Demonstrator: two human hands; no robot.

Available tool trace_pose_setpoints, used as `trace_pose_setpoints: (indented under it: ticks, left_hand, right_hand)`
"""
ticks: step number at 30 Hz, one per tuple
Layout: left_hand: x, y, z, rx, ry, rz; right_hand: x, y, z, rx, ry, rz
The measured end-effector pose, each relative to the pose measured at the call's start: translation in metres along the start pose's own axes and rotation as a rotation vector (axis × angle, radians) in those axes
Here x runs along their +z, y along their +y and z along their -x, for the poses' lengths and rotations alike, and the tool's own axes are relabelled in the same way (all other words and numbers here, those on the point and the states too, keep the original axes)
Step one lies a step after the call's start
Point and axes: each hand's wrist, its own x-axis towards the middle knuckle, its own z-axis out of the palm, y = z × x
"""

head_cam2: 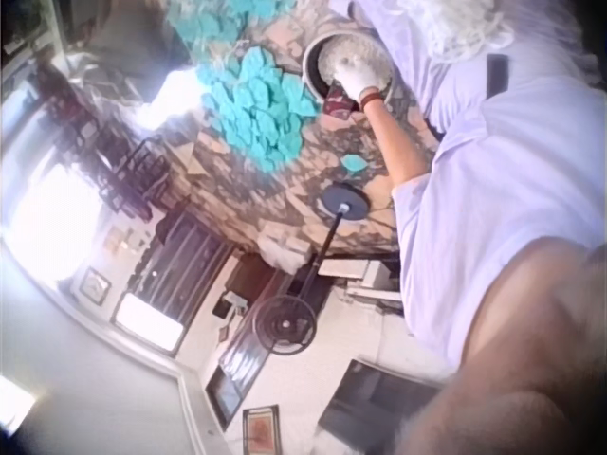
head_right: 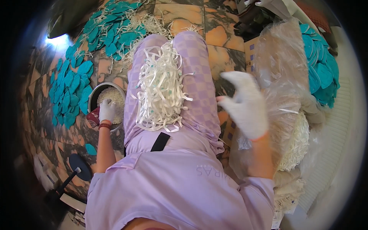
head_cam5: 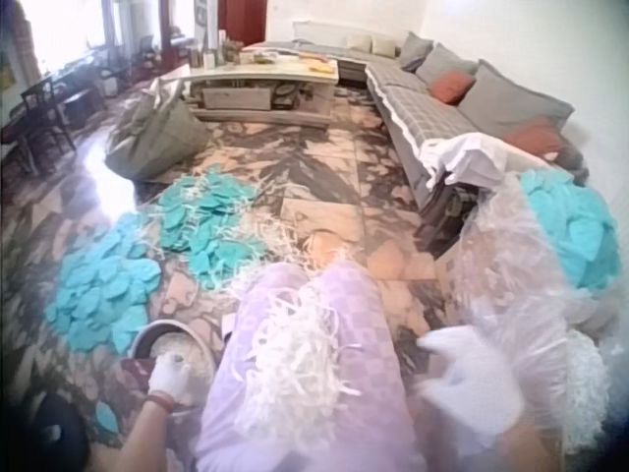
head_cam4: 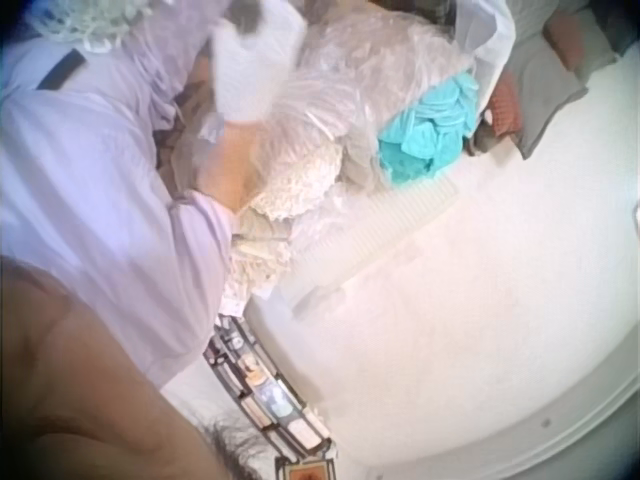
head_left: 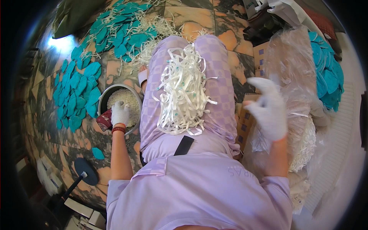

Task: The person untangles white elastic straps by hand, gathers them into bunches, and places them into a clear plastic bag.

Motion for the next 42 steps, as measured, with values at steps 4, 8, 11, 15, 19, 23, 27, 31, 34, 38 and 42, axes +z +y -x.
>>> trace_pose_setpoints:
  ticks: [4,8,11,15,19,23,27,31,34,38,42]
  left_hand:
    - [-0.006,0.000,0.008,0.115,-0.008,-0.001]
    - [-0.017,0.013,0.019,0.141,-0.020,-0.039]
    - [-0.029,0.035,0.027,0.120,-0.077,-0.067]
    - [-0.038,0.049,0.028,0.171,-0.082,-0.090]
    - [-0.049,0.067,0.027,0.275,-0.043,-0.084]
    - [-0.068,0.090,0.032,0.372,0.063,-0.017]
    - [-0.077,0.106,0.036,0.403,0.114,0.005]
    - [-0.084,0.120,0.042,0.420,0.130,0.092]
    - [-0.098,0.132,0.050,0.429,0.138,0.127]
    - [-0.113,0.145,0.054,0.610,0.163,0.288]
    - [-0.135,0.197,0.087,0.703,-0.152,0.705]
  right_hand:
    - [0.067,-0.004,-0.026,-0.359,-0.105,0.214]
    - [0.101,0.015,-0.047,-0.319,-0.134,0.316]
    - [0.103,0.022,-0.043,-0.404,-0.123,0.345]
    - [0.099,0.026,-0.028,-0.410,-0.186,0.358]
    - [0.104,0.031,-0.015,-0.369,-0.125,0.241]
    - [0.107,0.027,-0.005,-0.224,0.001,0.035]
    - [0.106,0.019,-0.008,-0.048,-0.002,-0.130]
    - [0.111,0.014,-0.017,-0.044,-0.118,0.133]
    - [0.109,0.022,-0.018,-0.105,-0.110,0.091]
    - [0.081,0.003,-0.004,0.064,-0.105,-0.368]
    - [0.043,-0.030,0.009,0.044,-0.080,-0.375]
